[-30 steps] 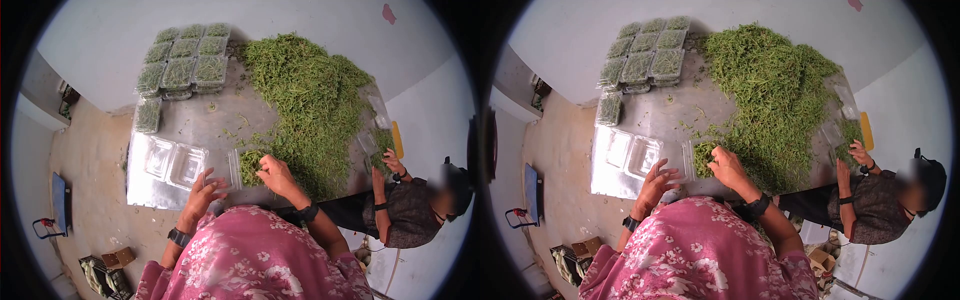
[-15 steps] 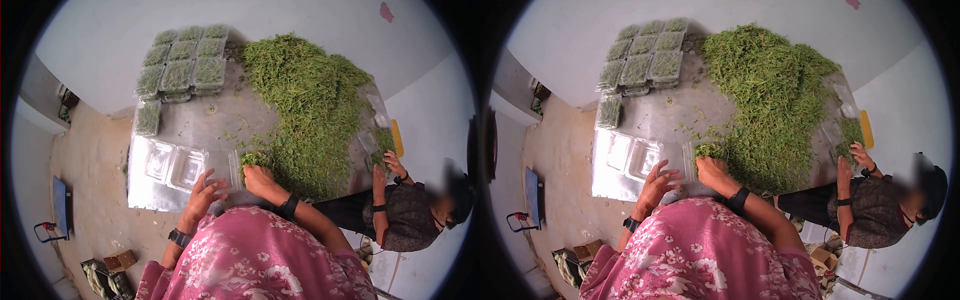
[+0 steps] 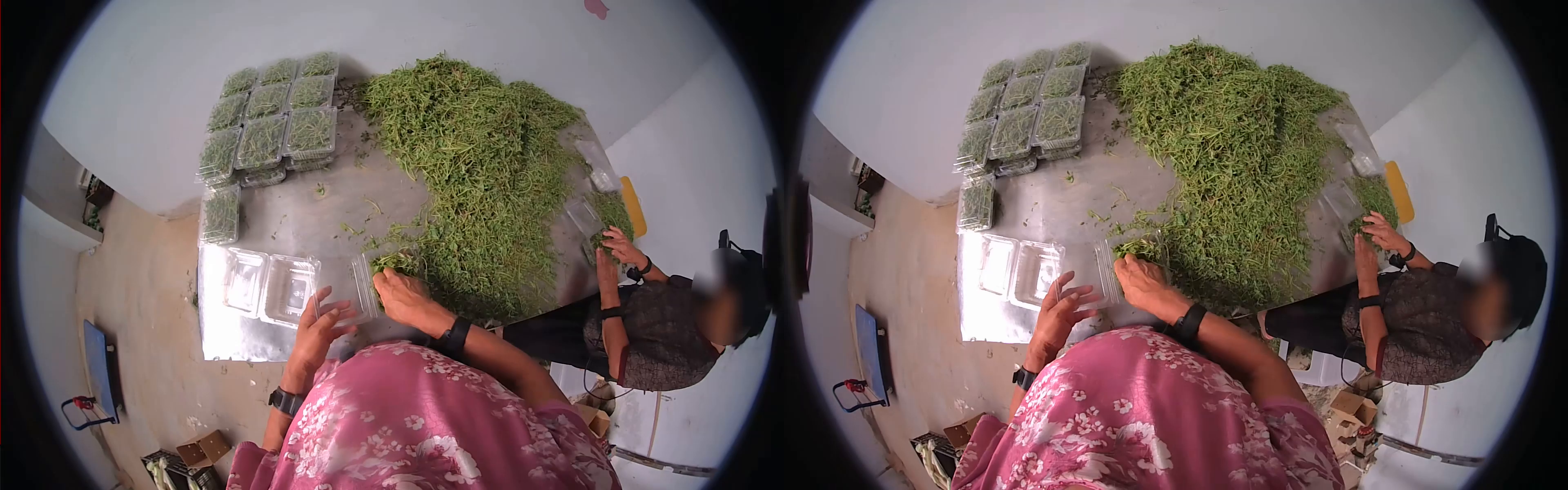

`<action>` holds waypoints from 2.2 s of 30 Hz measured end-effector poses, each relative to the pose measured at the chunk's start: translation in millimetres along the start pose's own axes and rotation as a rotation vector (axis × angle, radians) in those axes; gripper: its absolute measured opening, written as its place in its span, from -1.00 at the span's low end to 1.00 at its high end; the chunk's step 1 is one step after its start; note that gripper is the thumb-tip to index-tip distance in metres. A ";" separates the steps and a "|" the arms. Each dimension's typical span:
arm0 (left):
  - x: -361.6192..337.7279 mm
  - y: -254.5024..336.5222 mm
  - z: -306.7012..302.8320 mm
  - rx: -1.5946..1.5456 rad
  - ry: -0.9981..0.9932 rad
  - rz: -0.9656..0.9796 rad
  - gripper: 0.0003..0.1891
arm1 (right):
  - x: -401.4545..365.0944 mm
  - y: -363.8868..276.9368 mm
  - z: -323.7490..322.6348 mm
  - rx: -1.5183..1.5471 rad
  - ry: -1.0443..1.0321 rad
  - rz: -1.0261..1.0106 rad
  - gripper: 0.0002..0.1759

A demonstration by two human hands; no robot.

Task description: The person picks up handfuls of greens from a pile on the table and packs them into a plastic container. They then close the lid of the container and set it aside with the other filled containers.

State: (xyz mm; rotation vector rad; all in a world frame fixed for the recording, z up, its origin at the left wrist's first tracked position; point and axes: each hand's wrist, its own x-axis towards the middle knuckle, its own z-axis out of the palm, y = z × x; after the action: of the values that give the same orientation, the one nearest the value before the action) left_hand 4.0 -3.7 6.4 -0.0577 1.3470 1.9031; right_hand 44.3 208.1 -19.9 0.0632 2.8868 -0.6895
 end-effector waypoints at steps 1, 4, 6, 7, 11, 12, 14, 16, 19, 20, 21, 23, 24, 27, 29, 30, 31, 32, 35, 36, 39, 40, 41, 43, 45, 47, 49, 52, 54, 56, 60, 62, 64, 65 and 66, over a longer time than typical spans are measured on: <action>-0.9 0.2 0.2 0.008 0.005 0.002 -0.46 | -0.4 -0.2 0.2 -0.009 -0.008 0.002 -0.79; -1.9 -1.6 -0.3 0.055 0.016 0.016 -0.46 | -5.9 7.4 -9.0 0.170 0.014 -0.078 -0.78; -2.9 -0.5 -0.3 0.025 0.019 0.009 -0.45 | -15.1 14.6 -19.2 0.281 0.099 -0.116 -0.80; -3.2 -0.5 -0.4 0.009 0.022 0.004 -0.45 | -18.8 21.3 -25.6 0.312 0.159 -0.121 -0.81; -2.5 -3.6 -3.2 -0.010 0.025 0.007 -0.44 | -44.2 59.4 -60.5 0.342 0.347 0.062 -0.89; -3.0 -3.2 -2.8 -0.008 0.028 0.008 -0.44 | -52.2 77.2 -64.6 0.280 0.413 0.104 -0.86; -3.7 -2.1 -1.9 0.010 0.036 0.010 -0.44 | -72.7 119.5 -65.7 0.104 0.384 0.279 -0.78; -3.8 -1.5 -0.3 0.041 0.044 0.013 -0.44 | -90.9 151.3 -59.0 -0.045 0.333 0.510 -0.58; -2.9 0.8 1.0 0.038 0.038 0.007 -0.44 | -105.6 170.2 -55.9 -0.128 0.330 0.595 -0.50; -2.7 0.5 1.0 0.045 0.041 0.007 -0.44 | -109.0 171.3 -56.8 -0.130 0.322 0.602 -0.49; -2.6 -0.5 0.7 0.052 0.045 0.008 -0.44 | -111.5 174.4 -54.5 -0.112 0.338 0.572 -0.52; -2.1 -2.0 0.0 0.054 0.048 0.009 -0.44 | -114.1 184.3 -46.7 -0.079 0.369 0.510 -0.60; -2.1 -2.7 -0.5 0.050 0.049 0.008 -0.44 | -114.8 190.2 -45.4 -0.041 0.413 0.468 -0.65; -2.4 -3.8 -1.8 0.041 0.044 0.013 -0.43 | -115.0 211.2 -48.6 0.149 0.533 0.410 -0.78; -2.2 -3.6 -1.1 0.037 0.044 0.017 -0.43 | -115.4 226.3 -56.0 0.371 0.596 0.465 -0.80; -2.7 -2.6 0.3 0.036 0.048 0.017 -0.42 | -115.9 235.2 -58.3 0.415 0.700 0.451 -0.80; -3.5 -1.8 1.5 0.035 0.052 0.017 -0.42 | -114.3 227.6 -70.2 0.507 0.717 0.524 -0.83; -3.8 -1.5 2.3 0.032 0.052 0.014 -0.42 | -115.2 220.1 -83.8 0.598 0.734 0.597 -0.85; -3.6 -0.7 3.4 0.025 0.050 0.012 -0.42 | -117.4 222.7 -95.1 0.707 0.711 0.769 -0.86; -3.5 -0.5 3.3 0.022 0.049 0.012 -0.41 | -117.5 231.5 -91.6 0.695 0.694 0.813 -0.84; -3.2 -1.9 1.8 0.019 0.051 0.013 -0.41 | -118.2 247.5 -91.2 0.587 0.470 0.941 -0.70; -3.0 -2.4 1.3 0.019 0.052 0.014 -0.41 | -117.1 250.6 -90.6 0.537 0.366 0.979 -0.65; -3.0 -2.5 1.2 0.019 0.053 0.015 -0.41 | -113.8 252.2 -86.3 0.421 0.394 0.983 -0.61; -3.3 -2.6 1.3 0.020 0.055 0.014 -0.42 | -105.0 248.7 -76.3 0.189 0.445 0.987 -0.52; -2.6 -4.8 -0.2 0.020 0.052 0.014 -0.42 | -97.6 234.8 -76.9 0.149 0.430 0.970 -0.52; -2.0 -5.7 -1.4 0.020 0.048 0.014 -0.43 | -92.2 230.8 -73.2 0.080 0.391 0.953 -0.51; -1.5 -5.5 -1.7 0.020 0.043 0.013 -0.43 | -86.4 241.5 -55.7 -0.018 0.324 0.937 -0.42; -1.5 -5.0 -2.9 0.031 0.039 0.014 -0.43 | -86.8 250.5 -48.1 0.045 0.468 0.784 -0.47; -2.1 -4.5 -2.2 0.031 0.047 0.012 -0.43 | -89.5 228.7 -74.0 0.138 0.408 0.821 -0.51; -1.5 -4.5 -1.6 0.029 0.052 0.011 -0.43 | -92.8 208.4 -98.6 0.346 0.409 0.813 -0.53; -0.2 -4.9 -2.7 0.031 0.049 0.009 -0.44 | -97.5 207.8 -103.4 0.605 0.418 0.778 -0.54; 0.3 -3.9 -2.2 0.034 0.041 0.005 -0.44 | -99.3 213.1 -95.7 0.554 0.417 0.761 -0.64; 0.1 -2.6 -1.3 0.029 0.043 0.006 -0.44 | -98.7 218.6 -87.7 0.520 0.454 0.687 -0.82; -0.5 -3.6 -2.6 0.025 0.046 0.007 -0.45 | -98.3 222.4 -85.0 0.527 0.441 0.696 -0.80; 0.1 -4.8 -3.8 0.024 0.046 0.006 -0.45 | -98.5 222.2 -84.4 0.536 0.431 0.709 -0.78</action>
State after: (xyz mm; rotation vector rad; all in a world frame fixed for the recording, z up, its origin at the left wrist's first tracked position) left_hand 5.5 -6.1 1.0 -0.0853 1.4023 1.9006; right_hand 145.9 444.3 -27.1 1.3585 2.6118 -1.3611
